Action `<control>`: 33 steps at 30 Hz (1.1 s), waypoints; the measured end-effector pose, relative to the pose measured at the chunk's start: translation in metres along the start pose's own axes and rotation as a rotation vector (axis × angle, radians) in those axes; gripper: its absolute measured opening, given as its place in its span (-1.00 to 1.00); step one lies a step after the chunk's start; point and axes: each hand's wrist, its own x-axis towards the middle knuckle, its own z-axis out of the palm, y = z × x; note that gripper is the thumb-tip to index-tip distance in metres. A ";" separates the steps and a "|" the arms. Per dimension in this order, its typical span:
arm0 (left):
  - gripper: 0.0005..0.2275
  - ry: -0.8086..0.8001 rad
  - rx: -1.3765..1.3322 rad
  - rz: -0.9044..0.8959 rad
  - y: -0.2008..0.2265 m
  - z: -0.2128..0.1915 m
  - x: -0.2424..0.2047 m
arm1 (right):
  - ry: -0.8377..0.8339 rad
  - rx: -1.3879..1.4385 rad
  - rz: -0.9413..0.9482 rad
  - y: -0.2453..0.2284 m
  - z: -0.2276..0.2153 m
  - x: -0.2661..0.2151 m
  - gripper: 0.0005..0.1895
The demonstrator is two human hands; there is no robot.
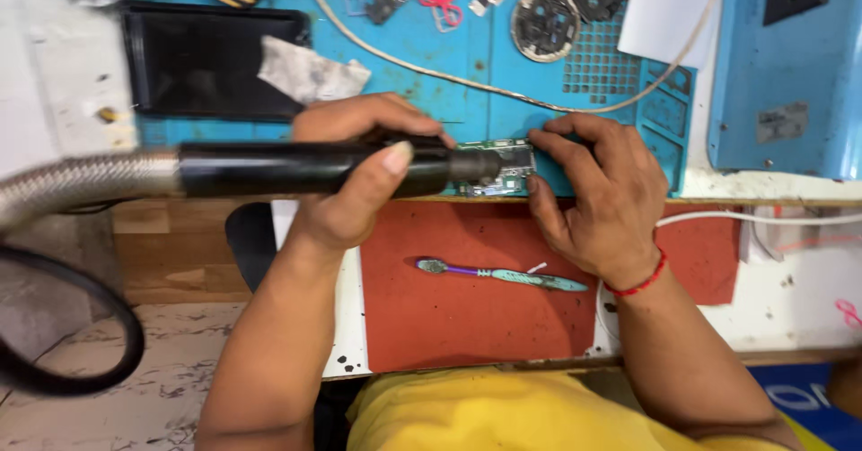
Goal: The person cleans a small green circuit board with a toothbrush, then uses a hot air gun to apply heat to the board's components. They hold the board steady with one hand while directing the hot air with the other.
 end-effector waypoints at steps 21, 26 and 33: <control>-0.64 -0.126 0.090 -0.019 0.001 -0.007 0.001 | -0.244 0.121 -0.229 0.032 -0.014 0.035 -0.65; -0.66 -0.067 0.064 -0.002 0.000 0.001 0.003 | -0.226 0.168 -0.250 0.040 -0.012 0.032 -0.65; -0.65 -0.034 0.134 0.078 -0.008 -0.003 0.000 | -0.207 0.127 -0.272 0.034 -0.015 0.031 -0.63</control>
